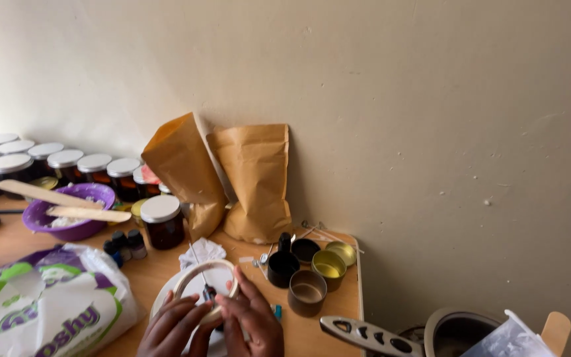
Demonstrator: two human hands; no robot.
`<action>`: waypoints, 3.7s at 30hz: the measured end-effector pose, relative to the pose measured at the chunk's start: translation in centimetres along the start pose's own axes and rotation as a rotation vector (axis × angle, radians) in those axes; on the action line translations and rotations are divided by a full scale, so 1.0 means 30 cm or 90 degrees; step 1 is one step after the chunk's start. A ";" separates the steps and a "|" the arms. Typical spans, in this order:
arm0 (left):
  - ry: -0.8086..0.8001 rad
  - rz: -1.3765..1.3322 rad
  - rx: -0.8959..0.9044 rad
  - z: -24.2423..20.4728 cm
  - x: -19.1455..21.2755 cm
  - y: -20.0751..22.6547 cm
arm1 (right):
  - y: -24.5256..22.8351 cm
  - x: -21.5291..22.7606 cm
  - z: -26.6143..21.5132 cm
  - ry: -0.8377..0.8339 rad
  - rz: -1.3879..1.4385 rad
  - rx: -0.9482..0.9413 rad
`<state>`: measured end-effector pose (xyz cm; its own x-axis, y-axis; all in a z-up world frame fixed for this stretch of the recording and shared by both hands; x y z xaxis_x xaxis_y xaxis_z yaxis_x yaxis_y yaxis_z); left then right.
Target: Preparing candle wicks by applying adhesive tape and placing them into metal tins
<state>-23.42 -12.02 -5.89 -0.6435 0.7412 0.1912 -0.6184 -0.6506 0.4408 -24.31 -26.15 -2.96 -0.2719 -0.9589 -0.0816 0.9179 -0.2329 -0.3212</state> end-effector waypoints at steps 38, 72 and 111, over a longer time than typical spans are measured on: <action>-0.097 0.005 0.068 0.033 0.021 0.065 | 0.051 -0.016 -0.073 -0.081 -0.036 -0.171; -0.120 -0.014 0.150 0.031 0.007 0.040 | 0.046 -0.004 -0.060 -0.056 -0.059 -0.182; -0.096 -0.027 0.297 0.005 0.001 -0.017 | 0.122 -0.006 -0.124 0.058 0.096 -0.373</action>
<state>-23.05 -11.63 -5.99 -0.5289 0.8033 0.2738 -0.3523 -0.5013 0.7903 -21.97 -26.23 -7.63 -0.1986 -0.9506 -0.2386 0.6442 0.0568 -0.7628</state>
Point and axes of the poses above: each hand's wrist, its own z-axis towards the middle knuckle, its own x-axis out of the back of the hand, y = z × x, the point moved 8 cm from there along z, towards the middle knuckle, and after that the axes turned 14 degrees about x, right-handed, at the moved point
